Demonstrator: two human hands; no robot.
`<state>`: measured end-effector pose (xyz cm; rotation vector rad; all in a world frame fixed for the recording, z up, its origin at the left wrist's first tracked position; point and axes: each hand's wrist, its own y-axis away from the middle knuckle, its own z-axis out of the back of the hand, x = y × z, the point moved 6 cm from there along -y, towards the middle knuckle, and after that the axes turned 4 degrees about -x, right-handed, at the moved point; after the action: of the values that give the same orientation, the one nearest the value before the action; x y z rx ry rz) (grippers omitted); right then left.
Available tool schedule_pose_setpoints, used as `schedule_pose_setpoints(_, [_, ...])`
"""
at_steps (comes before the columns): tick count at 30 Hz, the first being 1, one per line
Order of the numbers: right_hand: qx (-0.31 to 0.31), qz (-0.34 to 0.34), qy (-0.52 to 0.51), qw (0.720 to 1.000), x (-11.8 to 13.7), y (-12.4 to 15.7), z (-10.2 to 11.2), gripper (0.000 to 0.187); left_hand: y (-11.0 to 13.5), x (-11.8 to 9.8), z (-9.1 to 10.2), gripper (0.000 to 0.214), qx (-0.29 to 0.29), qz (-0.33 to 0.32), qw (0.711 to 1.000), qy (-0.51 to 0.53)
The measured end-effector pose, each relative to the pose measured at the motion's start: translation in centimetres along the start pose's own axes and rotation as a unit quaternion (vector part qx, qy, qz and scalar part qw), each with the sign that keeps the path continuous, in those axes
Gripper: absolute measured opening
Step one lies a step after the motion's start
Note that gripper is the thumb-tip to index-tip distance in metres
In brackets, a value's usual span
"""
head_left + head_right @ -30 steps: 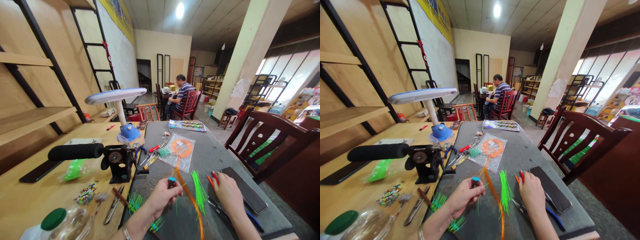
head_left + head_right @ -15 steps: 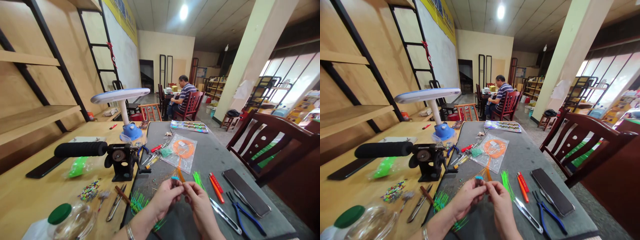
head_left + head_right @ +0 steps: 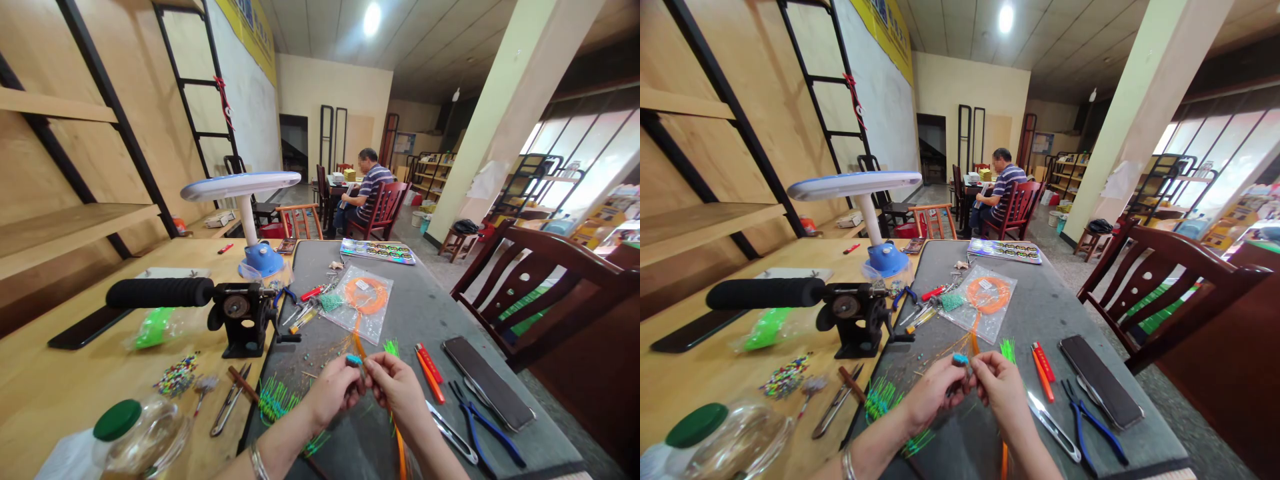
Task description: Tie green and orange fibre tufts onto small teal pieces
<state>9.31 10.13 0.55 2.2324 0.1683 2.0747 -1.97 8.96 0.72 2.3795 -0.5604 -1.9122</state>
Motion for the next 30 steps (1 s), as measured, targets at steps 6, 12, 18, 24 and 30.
schedule_pose_setpoints(6, [0.004, 0.004, -0.001, 1.0, -0.4, -0.4, -0.3, 0.041, -0.1, 0.0, -0.1, 0.022, 0.008, -0.019, 1.0, -0.019])
schedule_pose_setpoints(12, [-0.018, 0.014, -0.017, 1.0, -0.8, 0.0, -0.1, 0.041, -0.4, -0.3, 0.3, 0.031, -0.007, -0.063, 0.998, 0.002])
schedule_pose_setpoints(18, [-0.049, 0.044, -0.039, 0.997, -0.8, 1.2, 0.1, 0.054, -0.4, 0.3, 0.3, 0.033, -0.015, -0.02, 0.998, 0.05])
schedule_pose_setpoints(24, [-0.046, 0.05, -0.026, 0.997, -0.8, 2.1, 0.1, 0.057, -0.3, 0.6, 0.1, 0.034, -0.006, 0.004, 0.997, 0.072])
schedule_pose_setpoints(30, [-0.041, 0.048, -0.021, 0.998, -0.6, 2.1, -0.1, 0.059, -0.1, 0.7, 0.0, 0.035, 0.003, 0.033, 0.996, 0.078])
